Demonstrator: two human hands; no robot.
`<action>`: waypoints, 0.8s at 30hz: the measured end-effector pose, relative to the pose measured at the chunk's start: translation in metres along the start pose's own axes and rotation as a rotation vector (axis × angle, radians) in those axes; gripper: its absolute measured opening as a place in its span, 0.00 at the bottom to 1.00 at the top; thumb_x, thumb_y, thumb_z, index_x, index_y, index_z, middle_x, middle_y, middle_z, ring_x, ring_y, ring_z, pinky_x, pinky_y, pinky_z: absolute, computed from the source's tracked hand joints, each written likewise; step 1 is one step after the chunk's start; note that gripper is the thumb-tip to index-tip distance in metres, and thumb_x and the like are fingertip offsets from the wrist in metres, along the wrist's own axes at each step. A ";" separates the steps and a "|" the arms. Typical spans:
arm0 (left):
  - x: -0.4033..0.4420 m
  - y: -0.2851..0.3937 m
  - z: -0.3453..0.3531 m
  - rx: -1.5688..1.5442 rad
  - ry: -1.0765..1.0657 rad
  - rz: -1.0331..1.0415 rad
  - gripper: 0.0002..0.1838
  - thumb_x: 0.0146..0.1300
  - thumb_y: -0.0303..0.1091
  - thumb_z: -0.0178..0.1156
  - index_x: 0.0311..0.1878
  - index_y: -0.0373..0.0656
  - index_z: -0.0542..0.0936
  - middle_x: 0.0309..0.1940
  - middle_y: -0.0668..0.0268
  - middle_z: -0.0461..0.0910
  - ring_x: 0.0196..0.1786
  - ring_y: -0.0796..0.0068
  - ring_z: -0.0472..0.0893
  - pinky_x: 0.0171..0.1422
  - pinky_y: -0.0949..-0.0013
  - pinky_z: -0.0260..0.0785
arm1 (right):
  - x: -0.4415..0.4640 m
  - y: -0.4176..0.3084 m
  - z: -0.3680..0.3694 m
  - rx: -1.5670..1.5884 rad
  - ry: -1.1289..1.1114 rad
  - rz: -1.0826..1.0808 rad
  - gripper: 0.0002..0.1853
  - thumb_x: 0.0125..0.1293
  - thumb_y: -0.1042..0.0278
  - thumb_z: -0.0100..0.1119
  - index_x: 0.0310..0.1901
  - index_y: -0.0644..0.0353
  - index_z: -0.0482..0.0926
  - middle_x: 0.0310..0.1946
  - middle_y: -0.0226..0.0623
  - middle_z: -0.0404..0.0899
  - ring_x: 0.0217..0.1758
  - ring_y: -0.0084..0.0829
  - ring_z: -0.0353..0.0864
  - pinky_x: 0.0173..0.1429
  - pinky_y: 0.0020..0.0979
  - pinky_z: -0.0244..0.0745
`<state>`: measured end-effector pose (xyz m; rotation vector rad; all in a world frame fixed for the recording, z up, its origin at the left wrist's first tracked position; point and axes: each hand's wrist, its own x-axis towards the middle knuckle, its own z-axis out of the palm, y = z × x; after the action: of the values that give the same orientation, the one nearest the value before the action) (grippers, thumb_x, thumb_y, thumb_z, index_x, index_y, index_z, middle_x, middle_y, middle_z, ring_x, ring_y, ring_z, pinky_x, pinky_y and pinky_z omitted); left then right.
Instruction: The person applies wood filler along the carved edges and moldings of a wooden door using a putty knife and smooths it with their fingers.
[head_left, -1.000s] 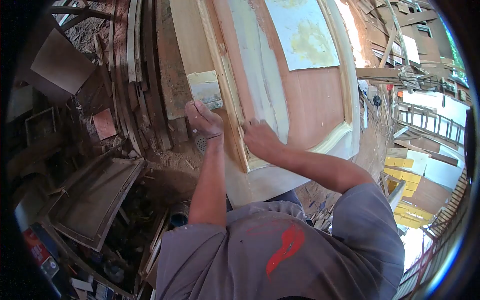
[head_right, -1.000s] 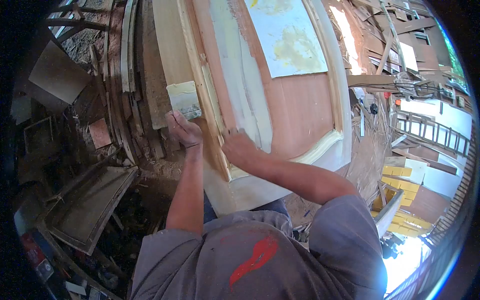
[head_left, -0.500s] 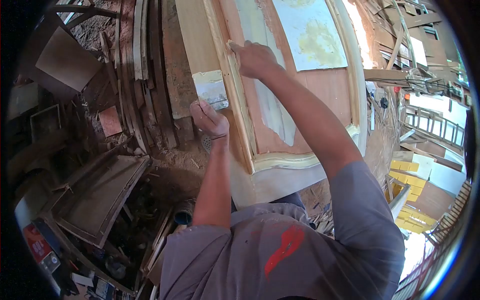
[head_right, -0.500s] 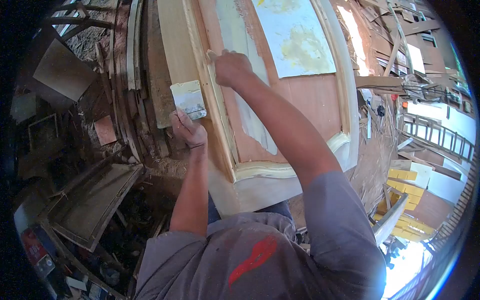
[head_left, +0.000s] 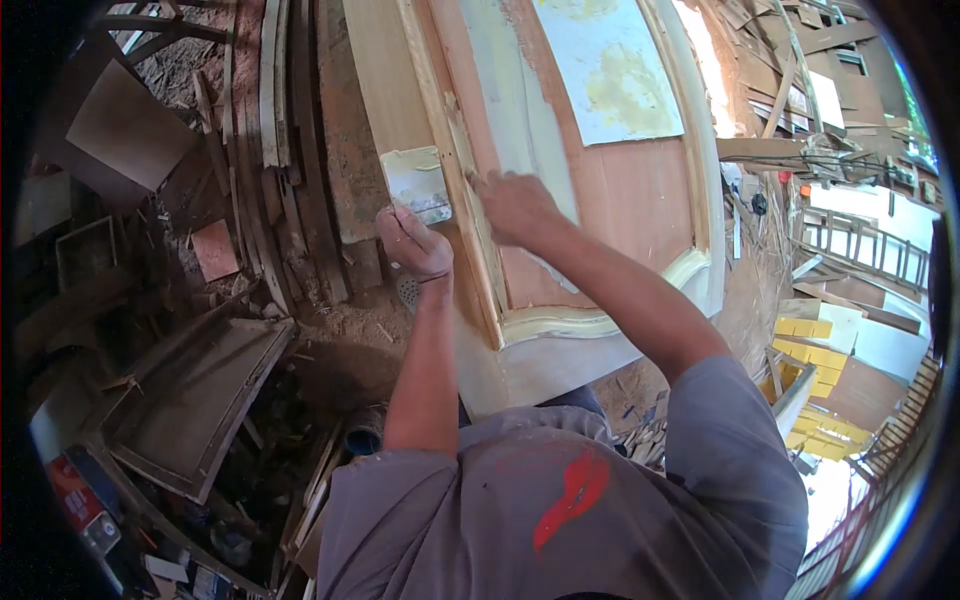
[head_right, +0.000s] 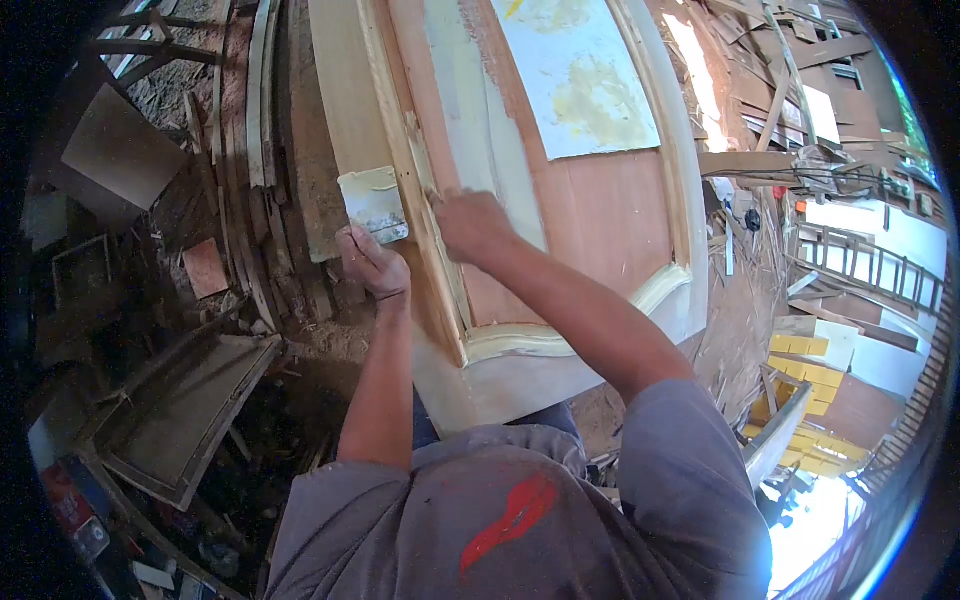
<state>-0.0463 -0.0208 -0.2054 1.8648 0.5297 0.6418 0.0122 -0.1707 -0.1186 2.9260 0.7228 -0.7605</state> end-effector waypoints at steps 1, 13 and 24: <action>0.000 0.000 0.000 0.003 0.000 0.006 0.17 0.83 0.36 0.45 0.40 0.32 0.72 0.35 0.45 0.74 0.38 0.38 0.75 0.44 0.45 0.67 | -0.009 -0.003 0.007 0.013 -0.016 -0.008 0.27 0.61 0.69 0.67 0.63 0.63 0.80 0.45 0.47 0.88 0.46 0.48 0.91 0.45 0.49 0.85; -0.001 -0.003 0.000 -0.003 0.001 0.008 0.19 0.84 0.40 0.45 0.39 0.33 0.73 0.33 0.48 0.77 0.36 0.46 0.78 0.44 0.51 0.71 | -0.128 -0.043 0.056 0.088 -0.222 -0.058 0.40 0.58 0.70 0.66 0.75 0.68 0.70 0.52 0.50 0.83 0.52 0.47 0.88 0.48 0.46 0.85; -0.001 -0.001 0.000 0.045 0.027 0.032 0.21 0.84 0.42 0.45 0.40 0.33 0.74 0.34 0.46 0.78 0.37 0.44 0.78 0.44 0.50 0.71 | -0.026 0.010 -0.008 0.327 -0.035 0.133 0.36 0.65 0.65 0.62 0.78 0.48 0.71 0.53 0.53 0.82 0.58 0.52 0.85 0.62 0.52 0.79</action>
<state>-0.0472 -0.0204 -0.2064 1.9121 0.5368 0.6821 -0.0001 -0.1898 -0.1003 3.1956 0.4305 -0.9990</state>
